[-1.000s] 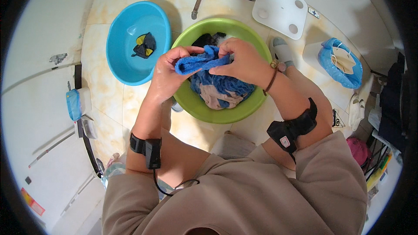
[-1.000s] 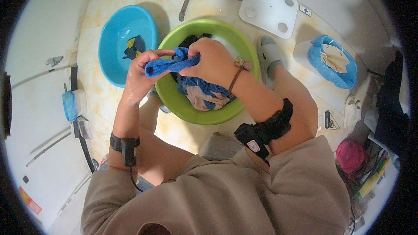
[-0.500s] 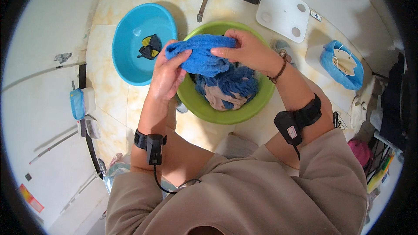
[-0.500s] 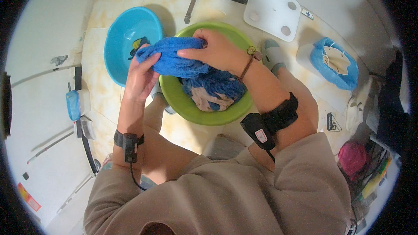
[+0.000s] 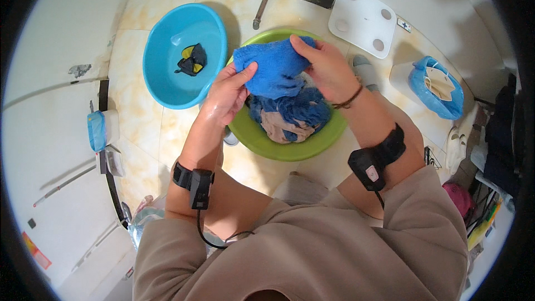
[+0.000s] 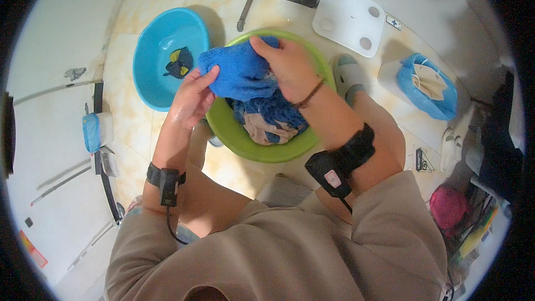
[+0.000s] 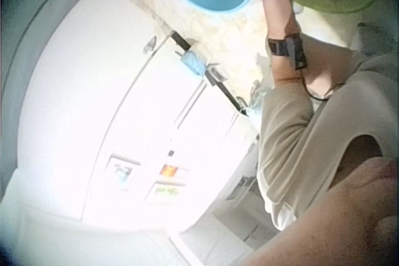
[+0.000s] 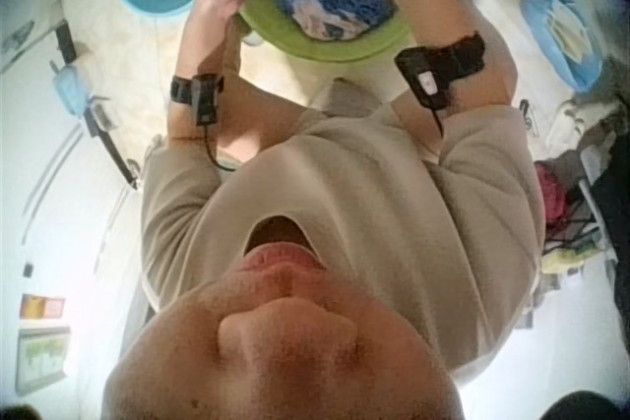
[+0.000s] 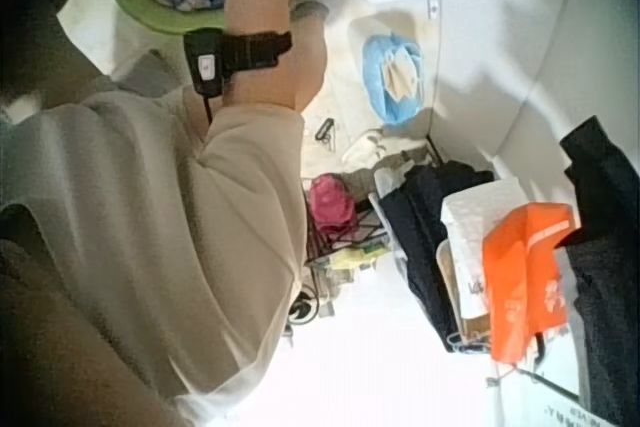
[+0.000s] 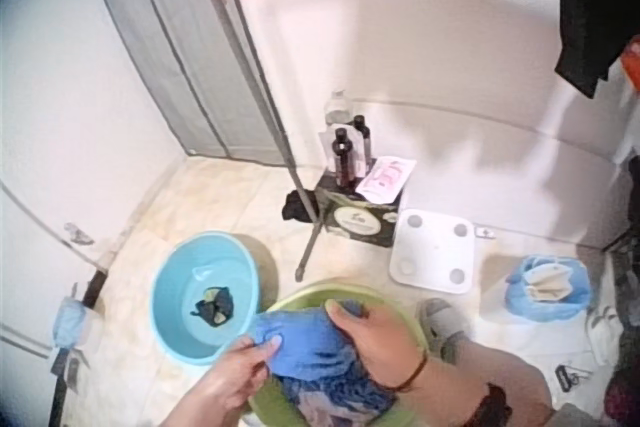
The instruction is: The person washes a blue cloth and other garments in a green basin containing soapy water by rubbing and squeezing them with their hands.
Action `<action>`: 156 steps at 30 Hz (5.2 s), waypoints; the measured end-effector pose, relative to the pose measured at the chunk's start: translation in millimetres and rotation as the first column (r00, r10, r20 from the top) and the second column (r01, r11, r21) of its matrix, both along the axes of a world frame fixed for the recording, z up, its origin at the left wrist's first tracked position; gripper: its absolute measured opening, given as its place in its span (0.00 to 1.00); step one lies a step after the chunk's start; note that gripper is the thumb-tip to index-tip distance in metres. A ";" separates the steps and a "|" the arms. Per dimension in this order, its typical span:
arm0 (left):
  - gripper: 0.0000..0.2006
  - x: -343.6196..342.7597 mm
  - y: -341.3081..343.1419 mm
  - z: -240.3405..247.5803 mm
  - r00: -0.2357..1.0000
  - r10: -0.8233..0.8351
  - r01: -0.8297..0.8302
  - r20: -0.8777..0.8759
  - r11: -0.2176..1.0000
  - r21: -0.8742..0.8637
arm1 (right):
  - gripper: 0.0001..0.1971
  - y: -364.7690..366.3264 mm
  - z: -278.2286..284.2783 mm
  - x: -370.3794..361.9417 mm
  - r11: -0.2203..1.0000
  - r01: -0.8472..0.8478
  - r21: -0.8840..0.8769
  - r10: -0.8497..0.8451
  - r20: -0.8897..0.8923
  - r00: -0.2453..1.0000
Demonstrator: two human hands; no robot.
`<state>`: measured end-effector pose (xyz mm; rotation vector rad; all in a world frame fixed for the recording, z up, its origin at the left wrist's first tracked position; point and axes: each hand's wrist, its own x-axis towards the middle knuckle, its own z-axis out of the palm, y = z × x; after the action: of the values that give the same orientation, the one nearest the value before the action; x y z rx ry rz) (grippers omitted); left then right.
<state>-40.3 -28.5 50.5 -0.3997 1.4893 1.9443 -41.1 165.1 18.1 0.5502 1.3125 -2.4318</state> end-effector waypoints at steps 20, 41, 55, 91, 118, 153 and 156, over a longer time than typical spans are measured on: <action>0.15 54.9 41.4 -33.8 0.928 0.221 -0.284 0.300 0.941 0.186 | 0.14 -65.6 5.3 34.4 0.462 0.261 0.847 0.235 -0.401 0.885; 0.12 28.3 -12.1 -110.4 0.986 -0.081 -0.055 0.148 0.675 0.736 | 0.13 -84.1 15.3 82.1 0.560 0.295 0.774 0.308 -0.525 0.794; 0.15 51.2 7.5 -70.6 0.924 0.075 0.018 -0.375 0.971 0.237 | 0.12 -81.7 13.0 72.9 0.529 0.355 0.771 0.368 -0.585 0.723; 0.18 45.0 35.2 -55.7 0.859 0.388 -0.354 0.335 0.922 -0.159 | 0.13 -44.8 -10.6 51.1 0.651 0.100 0.752 0.238 -0.328 0.914; 0.16 44.9 5.0 -81.8 0.833 0.121 -0.372 0.539 0.844 0.386 | 0.22 -93.1 -32.5 78.3 0.520 -0.057 0.852 0.204 -0.059 0.977; 0.13 48.9 23.9 -72.9 0.939 0.177 -0.280 0.296 0.891 0.357 | 0.17 -88.2 -27.3 74.0 0.484 0.131 0.865 0.151 -0.230 0.961; 0.12 55.1 47.4 -66.5 0.886 0.284 -0.347 0.366 0.930 0.119 | 0.19 -68.0 -49.4 42.6 0.405 0.082 0.910 0.116 -0.140 0.983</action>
<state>14.8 18.9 -16.1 -0.8992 1.0603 2.1043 1.4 97.1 -31.4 0.5246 2.7212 -1.4962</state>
